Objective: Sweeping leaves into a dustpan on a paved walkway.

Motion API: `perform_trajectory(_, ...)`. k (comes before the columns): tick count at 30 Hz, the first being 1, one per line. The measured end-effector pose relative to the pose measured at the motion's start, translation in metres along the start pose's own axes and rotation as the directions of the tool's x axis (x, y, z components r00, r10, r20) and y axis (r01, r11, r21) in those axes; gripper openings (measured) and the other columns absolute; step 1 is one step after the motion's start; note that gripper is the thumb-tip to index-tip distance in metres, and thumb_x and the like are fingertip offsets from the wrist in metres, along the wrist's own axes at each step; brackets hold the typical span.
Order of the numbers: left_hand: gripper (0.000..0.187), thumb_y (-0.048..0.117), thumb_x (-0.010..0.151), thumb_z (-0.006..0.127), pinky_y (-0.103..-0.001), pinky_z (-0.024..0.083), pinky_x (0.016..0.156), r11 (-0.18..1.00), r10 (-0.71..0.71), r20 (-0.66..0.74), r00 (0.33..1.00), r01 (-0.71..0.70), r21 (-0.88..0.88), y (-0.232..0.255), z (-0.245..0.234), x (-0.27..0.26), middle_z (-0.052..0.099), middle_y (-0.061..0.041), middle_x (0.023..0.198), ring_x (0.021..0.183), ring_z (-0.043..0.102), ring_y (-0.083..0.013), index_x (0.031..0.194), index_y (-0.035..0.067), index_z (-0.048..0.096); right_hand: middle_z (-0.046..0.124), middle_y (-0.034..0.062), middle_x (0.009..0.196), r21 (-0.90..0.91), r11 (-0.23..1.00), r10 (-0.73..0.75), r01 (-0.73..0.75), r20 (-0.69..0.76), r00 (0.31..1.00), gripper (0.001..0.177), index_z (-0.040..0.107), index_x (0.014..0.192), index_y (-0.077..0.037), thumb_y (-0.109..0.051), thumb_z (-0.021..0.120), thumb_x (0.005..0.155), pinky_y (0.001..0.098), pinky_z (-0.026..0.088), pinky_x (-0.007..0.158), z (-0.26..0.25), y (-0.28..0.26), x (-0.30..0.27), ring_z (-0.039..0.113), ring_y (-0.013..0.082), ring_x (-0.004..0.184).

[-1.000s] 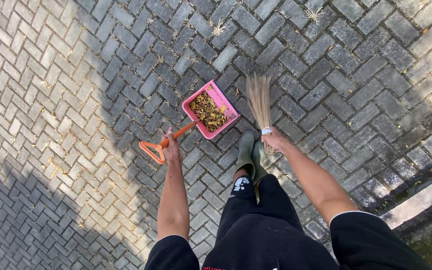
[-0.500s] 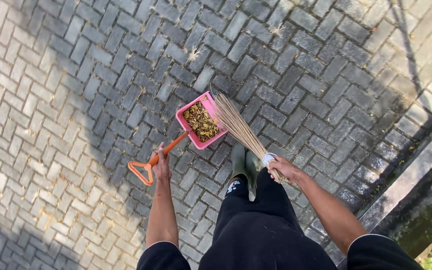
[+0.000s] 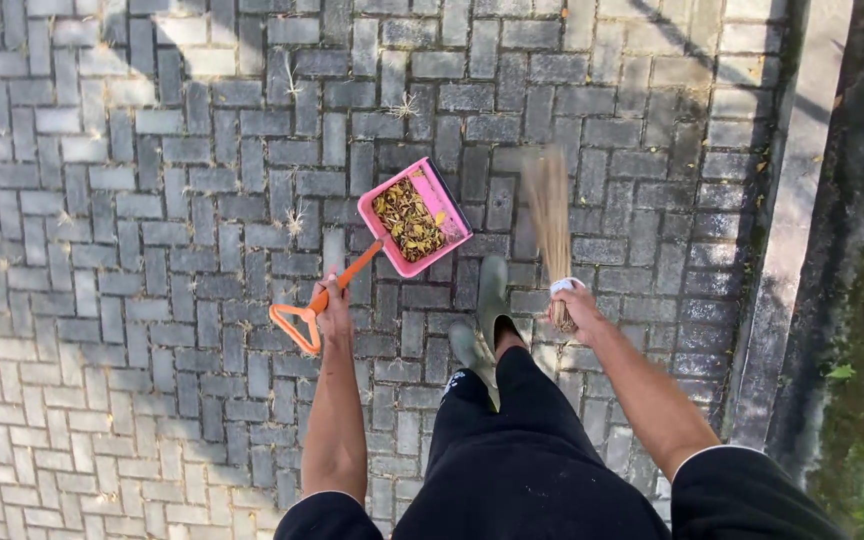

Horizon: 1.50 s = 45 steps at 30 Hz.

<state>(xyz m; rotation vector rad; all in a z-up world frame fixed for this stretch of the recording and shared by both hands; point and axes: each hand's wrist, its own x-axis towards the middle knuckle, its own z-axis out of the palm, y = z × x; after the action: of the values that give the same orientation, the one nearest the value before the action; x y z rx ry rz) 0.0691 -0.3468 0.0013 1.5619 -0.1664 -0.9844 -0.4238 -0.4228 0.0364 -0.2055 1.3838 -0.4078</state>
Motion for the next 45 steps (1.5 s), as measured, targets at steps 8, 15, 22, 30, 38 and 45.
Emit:
perform_trajectory(8, 0.019, 0.024, 0.106, 0.064, -0.025, 0.050, 0.079, 0.998, 0.055, 0.042, 0.998, -0.055, 0.003, 0.007, 0.099, 0.074, 0.060, -0.012, 0.128, 0.093, 0.056, -0.0082, 0.102, 0.008, 0.056, 0.059, 0.0123, 0.073, 0.466, 0.885, 0.101, 0.016, -0.224, 0.969, 0.018, 0.050, 0.105, -0.008, -0.012, 0.062, 0.092, 0.0441, 0.060, 0.055, -0.060, -0.009, 0.147, 0.063, 0.0264, 0.057)
perform_trajectory(15, 0.015, 0.021, 0.103, 0.058, -0.023, 0.046, 0.065, 0.990, 0.136, 0.027, 0.990, -0.135, -0.031, 0.025, 0.135, 0.114, 0.060, -0.019, 0.147, 0.074, 0.052, -0.0084, 0.098, 0.008, 0.054, 0.058, 0.0120, 0.069, 0.172, 0.985, -0.005, 0.008, -0.019, 1.000, 0.025, 0.050, 0.108, -0.011, -0.012, 0.061, 0.085, 0.0447, 0.052, 0.044, 0.032, -0.063, 0.083, 0.062, 0.0271, 0.053)
perform_trajectory(22, 0.030, 0.020, 0.106, 0.071, -0.024, 0.039, 0.059, 0.996, 0.082, -0.115, 0.990, -0.084, -0.012, 0.037, 0.143, 0.146, 0.051, -0.002, 0.084, 0.068, 0.046, -0.0082, 0.086, 0.010, 0.051, 0.058, 0.0082, 0.078, 0.072, 0.996, -0.045, 0.052, -0.099, 0.994, 0.032, 0.051, 0.113, -0.014, -0.006, 0.062, 0.084, 0.0402, 0.054, 0.047, 0.029, -0.080, 0.102, 0.062, 0.0236, 0.056)
perform_trajectory(30, 0.011, 0.021, 0.097, 0.058, -0.023, 0.039, 0.054, 0.990, 0.041, -0.047, 0.998, -0.034, 0.140, 0.089, 0.157, 0.161, 0.074, 0.001, 0.114, 0.060, 0.045, -0.0058, 0.089, 0.014, 0.061, 0.061, 0.0099, 0.084, -0.183, 0.983, 0.025, -0.021, 0.021, 0.999, 0.030, 0.058, 0.115, -0.007, -0.006, 0.065, 0.086, 0.0392, 0.057, 0.052, 0.075, -0.118, 0.104, 0.066, 0.0230, 0.060)
perform_trajectory(38, 0.017, 0.020, 0.103, 0.061, -0.026, 0.041, 0.065, 0.979, 0.082, -0.009, 0.997, -0.079, 0.189, 0.054, 0.104, 0.205, 0.071, -0.007, 0.120, 0.076, 0.048, -0.0070, 0.091, 0.008, 0.058, 0.068, 0.0110, 0.100, -0.651, 0.756, -0.195, 0.062, -0.133, 0.972, 0.047, 0.054, 0.131, -0.007, -0.010, 0.070, 0.087, 0.0351, 0.056, 0.068, 0.106, -0.180, 0.139, 0.068, 0.0208, 0.080)
perform_trajectory(45, 0.022, 0.029, 0.104, 0.064, -0.035, 0.045, 0.099, 0.818, 0.079, -0.044, 0.996, -0.040, 0.574, 0.103, 0.138, 0.177, 0.069, -0.006, 0.105, 0.102, 0.058, -0.0173, 0.104, 0.008, 0.070, 0.067, 0.0181, 0.102, -0.588, 0.799, 0.128, -0.125, -0.037, 0.991, 0.046, 0.053, 0.134, -0.003, -0.010, 0.068, 0.091, 0.0395, 0.058, 0.062, 0.170, -0.157, 0.154, 0.065, 0.0235, 0.074)
